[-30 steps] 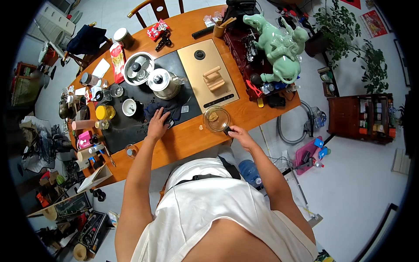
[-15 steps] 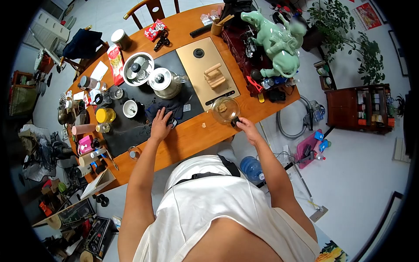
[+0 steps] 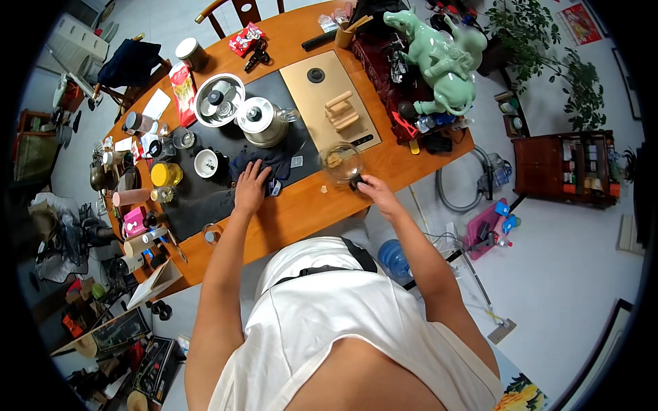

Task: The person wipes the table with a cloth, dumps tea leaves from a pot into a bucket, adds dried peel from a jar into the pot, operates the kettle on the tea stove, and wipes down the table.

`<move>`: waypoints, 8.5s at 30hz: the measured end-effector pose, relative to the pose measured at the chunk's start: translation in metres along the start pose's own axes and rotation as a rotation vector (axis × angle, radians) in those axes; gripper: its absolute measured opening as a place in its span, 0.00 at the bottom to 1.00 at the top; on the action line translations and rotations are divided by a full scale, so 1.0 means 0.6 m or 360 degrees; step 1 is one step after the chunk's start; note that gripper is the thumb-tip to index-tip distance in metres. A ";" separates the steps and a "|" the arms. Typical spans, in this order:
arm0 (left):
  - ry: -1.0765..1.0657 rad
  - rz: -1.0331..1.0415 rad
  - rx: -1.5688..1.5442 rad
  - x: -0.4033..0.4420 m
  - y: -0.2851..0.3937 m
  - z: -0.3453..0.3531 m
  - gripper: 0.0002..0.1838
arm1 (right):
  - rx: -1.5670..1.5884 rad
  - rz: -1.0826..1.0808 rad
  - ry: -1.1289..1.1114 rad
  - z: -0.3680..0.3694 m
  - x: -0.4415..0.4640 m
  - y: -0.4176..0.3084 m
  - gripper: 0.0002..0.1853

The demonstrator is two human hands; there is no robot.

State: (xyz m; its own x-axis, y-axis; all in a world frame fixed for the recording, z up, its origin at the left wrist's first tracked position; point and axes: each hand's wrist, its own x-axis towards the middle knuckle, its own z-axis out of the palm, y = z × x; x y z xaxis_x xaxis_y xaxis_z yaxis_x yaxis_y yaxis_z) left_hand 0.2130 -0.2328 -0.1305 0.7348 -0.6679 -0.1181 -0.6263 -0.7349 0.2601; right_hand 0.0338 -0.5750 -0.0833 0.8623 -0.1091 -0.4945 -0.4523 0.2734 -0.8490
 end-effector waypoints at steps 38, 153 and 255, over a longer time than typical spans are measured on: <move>-0.0032 -0.0034 -0.0418 0.000 -0.051 -0.008 0.29 | -0.1682 0.0078 -0.0109 0.214 0.327 -0.216 0.22; 0.0193 -0.1952 -0.2466 0.148 0.467 0.164 0.26 | 0.0050 0.1029 0.2027 -0.374 -0.645 0.677 0.15; -0.1146 0.1505 0.0374 0.212 1.117 0.877 0.39 | 0.0449 0.0811 0.2099 -0.797 -0.152 1.062 0.21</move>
State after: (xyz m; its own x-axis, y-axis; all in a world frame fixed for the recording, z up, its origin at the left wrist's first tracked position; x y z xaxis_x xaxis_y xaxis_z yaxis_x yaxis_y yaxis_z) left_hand -0.2501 -0.8720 -0.4753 -0.3049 -0.8098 -0.5013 -0.9244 0.1250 0.3604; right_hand -0.4421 -0.8481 -0.6679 -0.2821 -0.6887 -0.6679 -0.4473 0.7103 -0.5435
